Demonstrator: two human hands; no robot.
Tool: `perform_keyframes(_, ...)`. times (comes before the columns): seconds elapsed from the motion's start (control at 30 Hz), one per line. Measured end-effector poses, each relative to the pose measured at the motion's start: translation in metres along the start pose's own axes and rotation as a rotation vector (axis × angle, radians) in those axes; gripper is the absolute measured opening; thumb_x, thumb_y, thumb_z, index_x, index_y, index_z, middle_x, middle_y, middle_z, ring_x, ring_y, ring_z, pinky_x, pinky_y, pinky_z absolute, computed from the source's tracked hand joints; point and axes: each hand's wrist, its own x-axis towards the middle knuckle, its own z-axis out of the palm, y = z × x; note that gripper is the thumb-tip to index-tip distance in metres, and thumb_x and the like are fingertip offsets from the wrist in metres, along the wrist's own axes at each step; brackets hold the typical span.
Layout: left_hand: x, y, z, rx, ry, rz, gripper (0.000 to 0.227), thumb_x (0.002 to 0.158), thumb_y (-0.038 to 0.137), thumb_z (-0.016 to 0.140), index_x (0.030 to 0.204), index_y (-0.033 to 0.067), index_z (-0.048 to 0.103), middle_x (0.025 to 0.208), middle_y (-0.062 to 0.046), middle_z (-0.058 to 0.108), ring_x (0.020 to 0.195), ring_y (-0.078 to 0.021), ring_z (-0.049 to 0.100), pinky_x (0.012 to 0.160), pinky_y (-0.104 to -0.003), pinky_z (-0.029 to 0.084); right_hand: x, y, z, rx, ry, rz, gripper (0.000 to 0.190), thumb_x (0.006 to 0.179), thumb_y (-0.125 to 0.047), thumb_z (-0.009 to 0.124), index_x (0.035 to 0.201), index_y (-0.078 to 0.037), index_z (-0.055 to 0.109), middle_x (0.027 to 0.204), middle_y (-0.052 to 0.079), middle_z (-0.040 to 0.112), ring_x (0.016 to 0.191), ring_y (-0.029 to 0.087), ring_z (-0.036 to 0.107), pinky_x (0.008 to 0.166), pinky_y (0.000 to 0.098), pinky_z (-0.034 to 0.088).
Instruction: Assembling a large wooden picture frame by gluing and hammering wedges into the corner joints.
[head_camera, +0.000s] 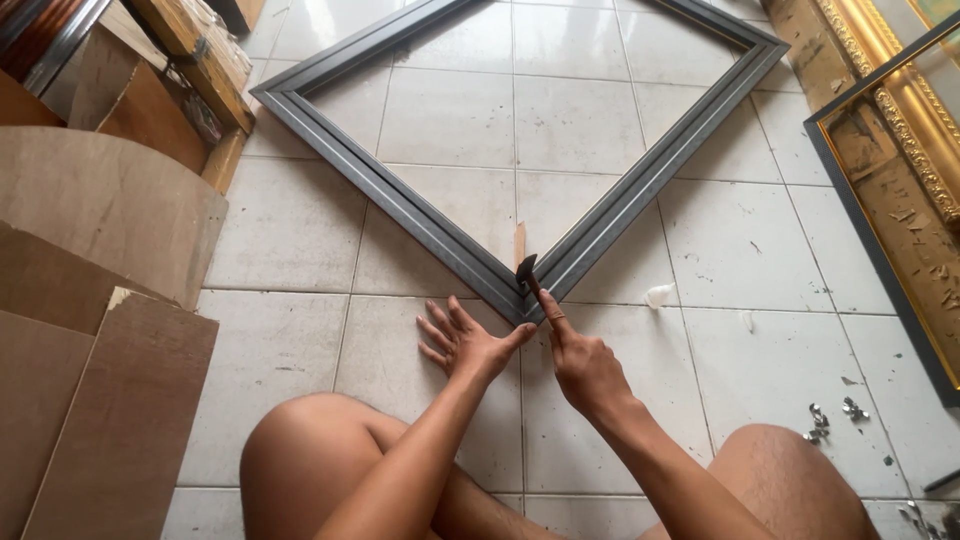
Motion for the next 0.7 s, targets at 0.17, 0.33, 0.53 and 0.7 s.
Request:
perform_keyframes(0.17,-0.005,0.002,-0.002,0.007,0.005,-0.001,0.147,0.076,0.08,0.089,0.176,0.0132,0.004,0.187,-0.025,-0.013,0.17,-0.05,-0.019,0.129,-0.074,-0.012,0.005,0.019,0.017,0.114,0.178,-0.063,0.064,0.12,-0.024,0.039,0.18,-0.044,0.027,0.076,0.03,0.076,0.066,0.045,0.08,0.065,0.057,0.069)
perform_keyframes(0.33,0.0,-0.001,0.001,0.01,-0.002,0.004,0.148,0.075,0.082,0.087,0.176,0.0134,0.003,0.187,-0.025,-0.015,0.17,-0.05,-0.02,0.129,-0.074,-0.011,-0.001,0.011,0.012,-0.01,-0.007,-0.005,0.062,0.119,-0.034,0.035,0.179,-0.049,0.029,0.075,0.024,0.08,0.064,0.041,0.081,0.065,0.0528,0.068)
perform_keyframes(0.53,-0.008,0.004,-0.004,0.008,0.008,0.005,0.146,0.077,0.078,0.088,0.176,0.0129,0.004,0.187,-0.026,-0.014,0.17,-0.0511,-0.018,0.13,-0.074,-0.009,0.004,0.011,0.009,0.106,0.138,-0.045,0.065,0.119,-0.026,0.038,0.18,-0.046,0.024,0.077,0.032,0.076,0.068,0.047,0.08,0.063,0.0576,0.067)
perform_keyframes(0.7,-0.001,0.001,0.0,0.009,-0.009,-0.006,0.149,0.074,0.081,0.088,0.176,0.0137,0.003,0.187,-0.025,-0.016,0.17,-0.0496,-0.019,0.13,-0.074,-0.011,0.002,0.009,0.008,-0.046,-0.007,-0.009,0.067,0.118,-0.029,0.035,0.181,-0.047,0.021,0.079,0.028,0.08,0.069,0.045,0.082,0.065,0.0552,0.068)
